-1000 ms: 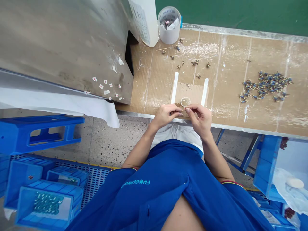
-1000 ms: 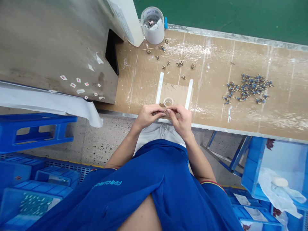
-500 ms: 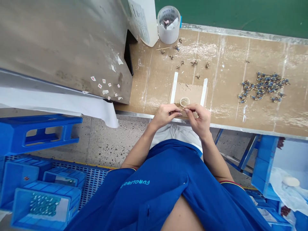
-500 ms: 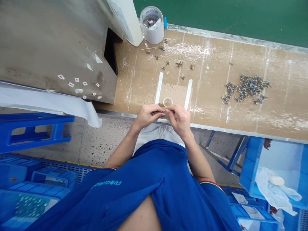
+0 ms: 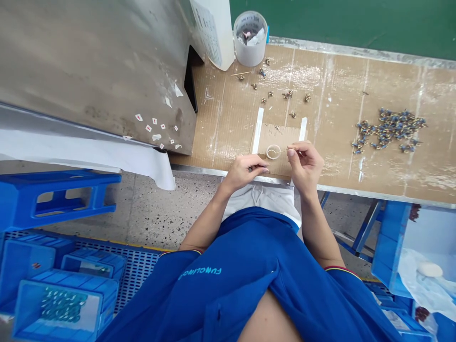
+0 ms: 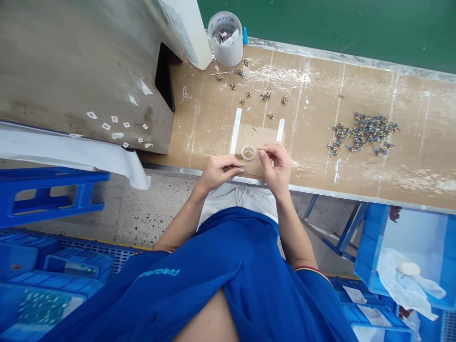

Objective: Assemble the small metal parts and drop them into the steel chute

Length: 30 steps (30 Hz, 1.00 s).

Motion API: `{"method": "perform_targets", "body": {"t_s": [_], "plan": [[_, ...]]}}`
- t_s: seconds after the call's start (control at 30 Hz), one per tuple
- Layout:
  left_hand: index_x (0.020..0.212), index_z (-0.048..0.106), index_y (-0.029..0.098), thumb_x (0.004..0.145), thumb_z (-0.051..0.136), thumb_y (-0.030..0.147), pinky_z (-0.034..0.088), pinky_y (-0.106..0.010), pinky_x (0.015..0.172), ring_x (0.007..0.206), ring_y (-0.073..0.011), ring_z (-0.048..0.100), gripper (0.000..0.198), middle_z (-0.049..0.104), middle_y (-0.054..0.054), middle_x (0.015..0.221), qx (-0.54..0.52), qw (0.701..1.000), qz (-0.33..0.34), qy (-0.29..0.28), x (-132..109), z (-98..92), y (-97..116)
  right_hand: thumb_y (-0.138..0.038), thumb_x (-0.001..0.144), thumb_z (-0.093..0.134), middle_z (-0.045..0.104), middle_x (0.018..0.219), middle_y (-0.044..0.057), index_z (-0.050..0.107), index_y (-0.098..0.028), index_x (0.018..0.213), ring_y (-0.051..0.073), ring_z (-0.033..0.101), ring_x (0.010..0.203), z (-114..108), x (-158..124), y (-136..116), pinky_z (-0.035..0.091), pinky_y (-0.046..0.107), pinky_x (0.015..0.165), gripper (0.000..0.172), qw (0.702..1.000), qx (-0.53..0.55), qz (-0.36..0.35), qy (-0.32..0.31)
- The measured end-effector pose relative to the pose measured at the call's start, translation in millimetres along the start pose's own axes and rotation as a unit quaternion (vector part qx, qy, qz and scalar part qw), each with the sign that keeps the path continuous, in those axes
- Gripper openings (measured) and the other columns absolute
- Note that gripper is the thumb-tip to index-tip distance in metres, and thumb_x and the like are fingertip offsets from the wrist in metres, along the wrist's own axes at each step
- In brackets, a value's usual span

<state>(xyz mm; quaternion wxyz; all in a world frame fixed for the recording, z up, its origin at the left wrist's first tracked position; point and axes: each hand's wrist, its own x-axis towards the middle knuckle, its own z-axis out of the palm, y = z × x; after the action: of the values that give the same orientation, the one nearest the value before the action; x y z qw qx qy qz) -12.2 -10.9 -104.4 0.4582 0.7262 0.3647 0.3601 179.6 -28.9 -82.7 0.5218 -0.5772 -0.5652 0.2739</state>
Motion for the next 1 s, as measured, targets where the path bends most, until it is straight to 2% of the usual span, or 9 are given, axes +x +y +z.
{"method": "perform_targets", "body": {"t_s": [0.17, 0.27, 0.33, 0.4, 0.5, 0.6, 0.67, 0.83, 1.0], "plan": [[0.09, 0.077, 0.015, 0.089, 0.071, 0.023, 0.053, -0.023, 0.065, 0.072, -0.0131, 0.068, 0.011, 0.077, -0.007, 0.087, -0.017, 1.0, -0.016, 0.003, -0.7, -1.8, 1.2, -0.044, 0.095, 0.059, 0.064, 0.087, 0.004, 0.069, -0.026, 0.087, 0.018, 0.062, 0.079, 12.2, -0.3, 3.1, 0.053, 0.033, 0.066, 0.023, 0.997, -0.056, -0.034, -0.036], [0.09, 0.077, 0.015, 0.089, 0.071, 0.024, 0.054, -0.023, 0.068, 0.076, -0.0144, 0.07, 0.01, 0.077, -0.007, 0.088, -0.034, 0.999, -0.022, 0.004, -0.7, -2.6, 1.1, -0.046, 0.094, 0.061, 0.064, 0.095, 0.004, 0.069, -0.026, 0.101, 0.016, 0.062, 0.077, 12.5, -1.2, 8.3, 0.053, 0.031, 0.064, 0.022, 0.997, -0.027, -0.022, -0.064], [0.09, 0.076, 0.015, 0.088, 0.071, 0.023, 0.055, -0.023, 0.068, 0.078, -0.0146, 0.071, 0.01, 0.077, -0.007, 0.088, -0.049, 0.998, -0.028, 0.007, -0.8, -2.3, 0.8, -0.048, 0.093, 0.062, 0.065, 0.1, 0.005, 0.066, -0.026, 0.113, 0.016, 0.063, 0.08, 6.8, 9.0, 16.6, 0.054, 0.03, 0.066, 0.03, 0.997, -0.01, -0.009, -0.075], [0.092, 0.075, 0.015, 0.086, 0.072, 0.023, 0.055, -0.022, 0.067, 0.076, -0.0142, 0.071, 0.011, 0.077, -0.006, 0.088, -0.072, 0.996, -0.047, 0.01, -1.3, -1.5, 0.4, -0.048, 0.093, 0.06, 0.067, 0.102, 0.005, 0.063, -0.026, 0.118, 0.017, 0.063, 0.083, -2.2, 31.7, 29.8, 0.054, 0.031, 0.07, 0.033, 0.998, -0.034, 0.003, -0.053], [0.089, 0.071, 0.014, 0.083, 0.074, 0.024, 0.056, -0.022, 0.066, 0.072, -0.0136, 0.07, 0.012, 0.075, -0.004, 0.082, -0.098, 0.992, -0.079, 0.015, -2.2, -0.5, -0.2, -0.044, 0.095, 0.057, 0.068, 0.098, 0.006, 0.064, -0.023, 0.106, 0.018, 0.063, 0.083, -14.7, 81.2, 55.2, 0.054, 0.034, 0.076, 0.025, 0.992, -0.121, 0.028, 0.019], [0.082, 0.067, 0.014, 0.082, 0.073, 0.025, 0.055, -0.02, 0.064, 0.068, -0.0122, 0.068, 0.013, 0.072, -0.003, 0.076, -0.103, 0.991, -0.082, 0.018, -2.7, -0.6, -0.2, -0.04, 0.094, 0.057, 0.068, 0.097, 0.008, 0.064, -0.021, 0.101, 0.02, 0.064, 0.083, -17.6, 125.2, 78.1, 0.053, 0.039, 0.083, 0.021, 0.979, -0.199, 0.041, 0.025], [0.081, 0.066, 0.014, 0.083, 0.072, 0.027, 0.054, -0.02, 0.062, 0.066, -0.0115, 0.066, 0.014, 0.071, -0.003, 0.075, -0.101, 0.992, -0.076, 0.015, -2.9, -1.1, 0.0, -0.037, 0.092, 0.059, 0.068, 0.096, 0.008, 0.064, -0.021, 0.097, 0.021, 0.063, 0.085, -13.9, 141.6, 87.7, 0.052, 0.041, 0.087, 0.017, 0.969, -0.244, 0.028, 0.016], [0.079, 0.066, 0.015, 0.085, 0.071, 0.029, 0.054, -0.021, 0.063, 0.067, -0.0123, 0.067, 0.016, 0.072, -0.003, 0.075, -0.087, 0.994, -0.07, 0.013, -2.9, -1.9, 0.3, -0.027, 0.086, 0.059, 0.068, 0.093, 0.008, 0.065, -0.022, 0.087, 0.022, 0.062, 0.081, -6.5, 144.9, 92.5, 0.052, 0.043, 0.087, 0.007, 0.96, -0.28, -0.015, -0.002], [0.078, 0.067, 0.014, 0.082, 0.071, 0.026, 0.053, -0.021, 0.063, 0.066, -0.0117, 0.066, 0.013, 0.071, -0.002, 0.074, -0.091, 0.993, -0.072, 0.018, -2.7, -1.8, 0.5, -0.018, 0.082, 0.056, 0.068, 0.091, 0.008, 0.068, -0.022, 0.087, 0.023, 0.061, 0.08, -13.0, 136.7, 84.3, 0.052, 0.046, 0.089, 0.014, 0.957, -0.285, -0.03, -0.035]]}}
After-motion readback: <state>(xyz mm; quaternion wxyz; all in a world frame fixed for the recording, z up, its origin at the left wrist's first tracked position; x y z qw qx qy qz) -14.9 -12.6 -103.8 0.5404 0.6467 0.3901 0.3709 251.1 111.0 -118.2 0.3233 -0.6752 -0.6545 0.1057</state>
